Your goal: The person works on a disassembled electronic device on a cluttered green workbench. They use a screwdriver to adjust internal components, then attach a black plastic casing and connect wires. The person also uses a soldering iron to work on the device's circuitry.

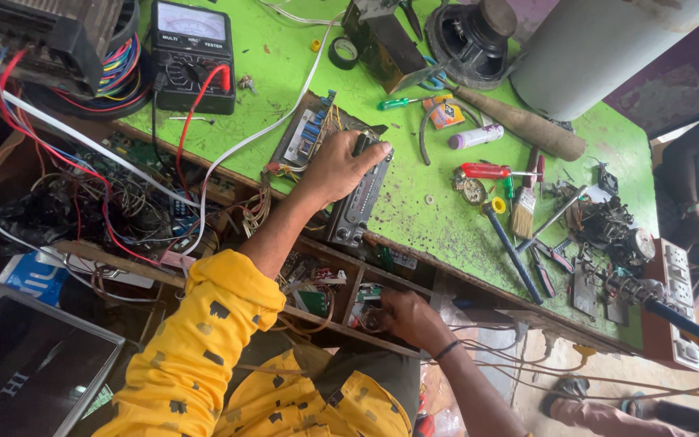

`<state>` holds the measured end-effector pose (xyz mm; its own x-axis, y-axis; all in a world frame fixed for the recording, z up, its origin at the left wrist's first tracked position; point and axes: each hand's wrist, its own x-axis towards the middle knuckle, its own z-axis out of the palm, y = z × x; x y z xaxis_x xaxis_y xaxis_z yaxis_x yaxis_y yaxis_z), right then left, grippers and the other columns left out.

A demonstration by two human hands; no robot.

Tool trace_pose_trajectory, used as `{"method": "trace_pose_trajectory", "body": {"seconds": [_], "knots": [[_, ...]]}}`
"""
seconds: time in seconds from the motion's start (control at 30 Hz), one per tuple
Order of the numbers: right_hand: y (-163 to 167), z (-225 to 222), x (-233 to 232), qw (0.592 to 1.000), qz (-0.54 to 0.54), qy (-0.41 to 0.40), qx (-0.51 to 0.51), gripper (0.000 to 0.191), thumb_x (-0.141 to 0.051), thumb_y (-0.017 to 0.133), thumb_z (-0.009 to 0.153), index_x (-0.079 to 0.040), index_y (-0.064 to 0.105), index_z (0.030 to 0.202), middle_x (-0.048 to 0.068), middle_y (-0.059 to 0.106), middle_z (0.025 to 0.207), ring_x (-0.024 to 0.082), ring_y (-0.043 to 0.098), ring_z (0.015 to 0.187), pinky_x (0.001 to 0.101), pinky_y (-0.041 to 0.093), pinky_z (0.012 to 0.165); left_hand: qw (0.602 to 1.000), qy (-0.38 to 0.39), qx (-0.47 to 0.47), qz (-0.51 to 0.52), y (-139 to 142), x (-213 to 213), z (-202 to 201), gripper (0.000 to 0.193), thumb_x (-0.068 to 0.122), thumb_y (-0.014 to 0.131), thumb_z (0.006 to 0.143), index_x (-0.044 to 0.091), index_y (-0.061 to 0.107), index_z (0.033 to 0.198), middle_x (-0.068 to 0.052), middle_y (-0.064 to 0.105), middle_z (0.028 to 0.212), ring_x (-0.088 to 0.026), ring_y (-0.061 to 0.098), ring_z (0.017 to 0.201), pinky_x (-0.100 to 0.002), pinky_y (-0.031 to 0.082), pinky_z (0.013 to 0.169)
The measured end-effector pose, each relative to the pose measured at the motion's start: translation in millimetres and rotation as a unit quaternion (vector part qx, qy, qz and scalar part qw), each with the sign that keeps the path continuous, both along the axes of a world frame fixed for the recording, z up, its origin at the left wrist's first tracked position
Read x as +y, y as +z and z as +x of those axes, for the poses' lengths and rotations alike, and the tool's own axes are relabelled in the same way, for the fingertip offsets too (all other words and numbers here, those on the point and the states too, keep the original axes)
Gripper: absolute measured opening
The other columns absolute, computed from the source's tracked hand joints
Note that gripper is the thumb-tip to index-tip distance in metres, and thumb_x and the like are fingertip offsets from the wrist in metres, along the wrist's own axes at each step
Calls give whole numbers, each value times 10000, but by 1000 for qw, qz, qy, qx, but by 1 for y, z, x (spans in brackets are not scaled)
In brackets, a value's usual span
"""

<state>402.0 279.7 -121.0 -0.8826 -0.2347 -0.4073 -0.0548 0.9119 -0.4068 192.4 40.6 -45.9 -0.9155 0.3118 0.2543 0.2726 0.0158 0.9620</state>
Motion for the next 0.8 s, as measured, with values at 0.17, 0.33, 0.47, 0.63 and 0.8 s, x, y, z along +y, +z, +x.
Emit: {"method": "trace_pose_trajectory", "body": {"seconds": [0.17,0.33,0.47,0.63,0.8], "knots": [[7,17,-4,993,-84,-15,79,174,-95,716,827,-18,688,980,223,722,915,424,689,893,474,556,726,1000,2,0,9,-2,1,-1,491,506,639,942,42,632,782,5,549,624,-99,490,602,-346,426,564],[14,22,-11,986,-72,-41,147,131,-131,732,864,-34,744,951,177,754,935,381,730,854,443,573,725,1000,11,14,-1,-4,1,-2,523,513,643,947,31,610,747,-14,528,597,-111,480,592,-360,420,562],[35,17,-9,967,-99,-38,232,102,-138,677,916,-54,730,936,129,771,924,286,761,758,390,600,668,1000,3,11,5,-4,0,-2,522,511,645,945,33,608,738,-14,522,584,-110,475,578,-363,413,542],[78,-30,-2,914,-161,-178,326,163,-83,461,1065,-39,614,1033,102,679,701,176,681,590,328,562,509,1000,12,4,4,-4,2,-2,525,502,660,950,20,614,748,-27,543,608,-118,488,591,-369,419,557],[102,-105,-32,834,-355,-182,382,74,-91,490,1096,-21,491,1118,115,768,925,159,763,810,301,624,680,1000,14,2,7,-1,1,0,487,486,654,940,18,652,808,-41,599,650,-126,539,611,-372,450,580]]}}
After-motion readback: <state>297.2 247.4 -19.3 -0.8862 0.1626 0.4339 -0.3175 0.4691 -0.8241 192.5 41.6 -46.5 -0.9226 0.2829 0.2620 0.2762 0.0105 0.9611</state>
